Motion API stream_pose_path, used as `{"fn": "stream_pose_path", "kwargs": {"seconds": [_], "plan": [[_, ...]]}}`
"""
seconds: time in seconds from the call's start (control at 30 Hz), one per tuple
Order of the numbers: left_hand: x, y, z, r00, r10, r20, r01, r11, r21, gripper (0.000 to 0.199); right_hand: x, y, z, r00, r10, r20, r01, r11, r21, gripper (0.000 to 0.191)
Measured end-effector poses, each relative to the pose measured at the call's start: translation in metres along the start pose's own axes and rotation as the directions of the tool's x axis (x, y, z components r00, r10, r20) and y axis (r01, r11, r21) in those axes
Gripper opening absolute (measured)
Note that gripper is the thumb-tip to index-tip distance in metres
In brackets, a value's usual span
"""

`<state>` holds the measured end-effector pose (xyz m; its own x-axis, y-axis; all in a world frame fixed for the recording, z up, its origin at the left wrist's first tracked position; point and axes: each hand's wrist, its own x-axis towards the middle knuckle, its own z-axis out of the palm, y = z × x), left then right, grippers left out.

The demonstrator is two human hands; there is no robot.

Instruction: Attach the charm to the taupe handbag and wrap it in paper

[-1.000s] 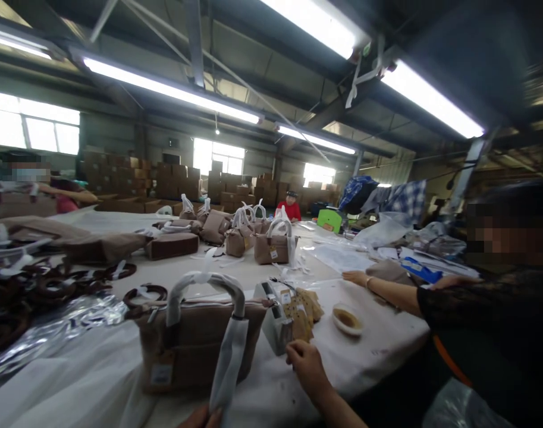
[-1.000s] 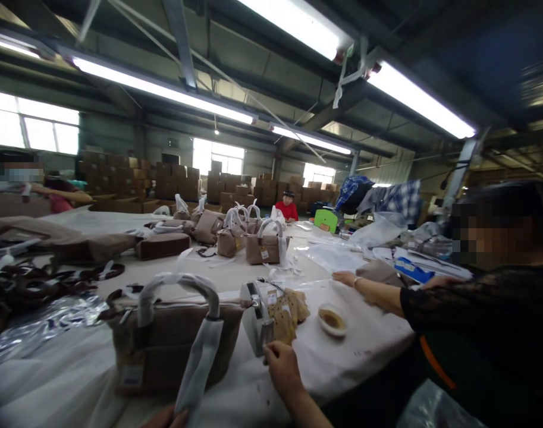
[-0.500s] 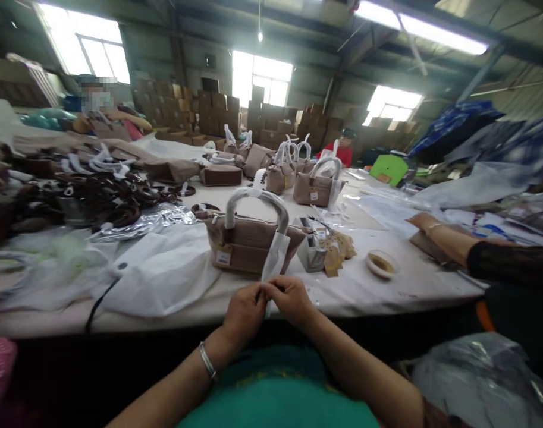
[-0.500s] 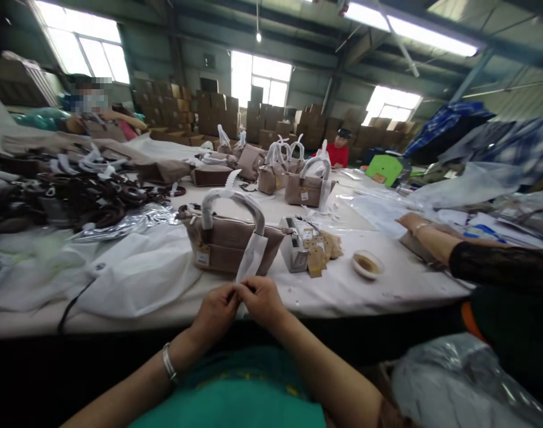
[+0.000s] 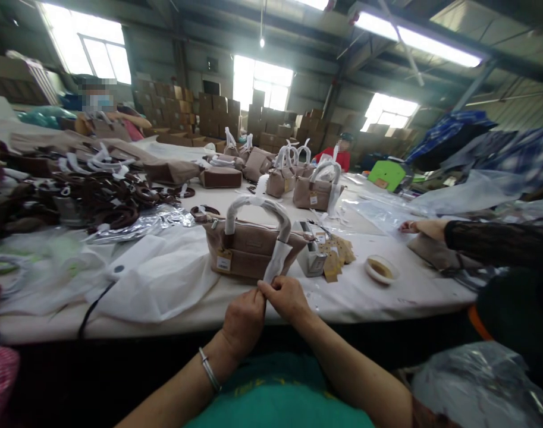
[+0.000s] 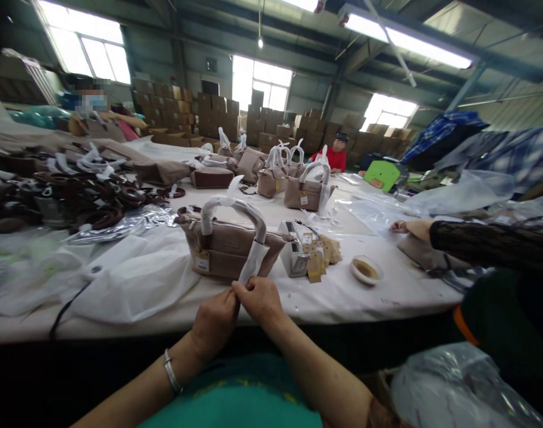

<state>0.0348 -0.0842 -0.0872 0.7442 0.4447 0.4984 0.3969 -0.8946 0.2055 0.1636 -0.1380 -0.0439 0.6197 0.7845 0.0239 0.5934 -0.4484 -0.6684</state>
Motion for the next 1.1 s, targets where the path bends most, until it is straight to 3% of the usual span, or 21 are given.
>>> {"fn": "stream_pose_path", "kwargs": {"seconds": [0.17,0.27,0.33,0.4,0.53,0.87,0.97,1.1], "plan": [[0.000,-0.001,0.001,0.995,0.064,-0.078,-0.066,0.998,-0.015,0.025,-0.001,-0.007,-0.003,0.998,-0.049,-0.029,0.040,0.966,-0.257,0.033],[0.001,-0.001,-0.001,0.994,0.055,-0.095,-0.061,0.996,-0.060,0.023,-0.005,-0.007,-0.005,0.994,-0.095,-0.056,0.072,0.943,-0.324,0.029],[0.002,-0.001,-0.002,0.995,0.024,-0.094,-0.033,0.994,-0.100,0.022,-0.007,-0.004,-0.008,0.990,-0.137,-0.045,0.122,0.959,-0.256,0.033],[0.004,-0.003,-0.004,0.997,-0.032,-0.073,0.020,0.987,-0.162,0.022,-0.009,0.000,-0.012,0.985,-0.170,0.010,0.170,0.983,-0.066,0.035],[0.008,-0.005,-0.009,0.988,-0.154,0.011,0.148,0.924,-0.352,0.021,-0.011,0.007,-0.016,0.987,-0.086,0.139,0.043,0.957,0.285,0.023],[0.013,0.000,-0.020,0.955,-0.236,0.179,0.296,0.768,-0.568,0.028,-0.006,0.002,-0.018,0.980,0.113,0.163,-0.161,0.933,0.322,0.017],[0.014,0.000,-0.021,0.919,-0.301,0.253,0.393,0.685,-0.613,0.030,-0.003,0.012,-0.014,0.976,0.144,0.165,-0.194,0.919,0.343,0.016],[0.015,-0.005,-0.020,0.859,-0.319,0.400,0.512,0.538,-0.669,0.035,-0.001,0.036,-0.007,0.948,0.106,0.301,-0.247,0.841,0.482,0.014]]}}
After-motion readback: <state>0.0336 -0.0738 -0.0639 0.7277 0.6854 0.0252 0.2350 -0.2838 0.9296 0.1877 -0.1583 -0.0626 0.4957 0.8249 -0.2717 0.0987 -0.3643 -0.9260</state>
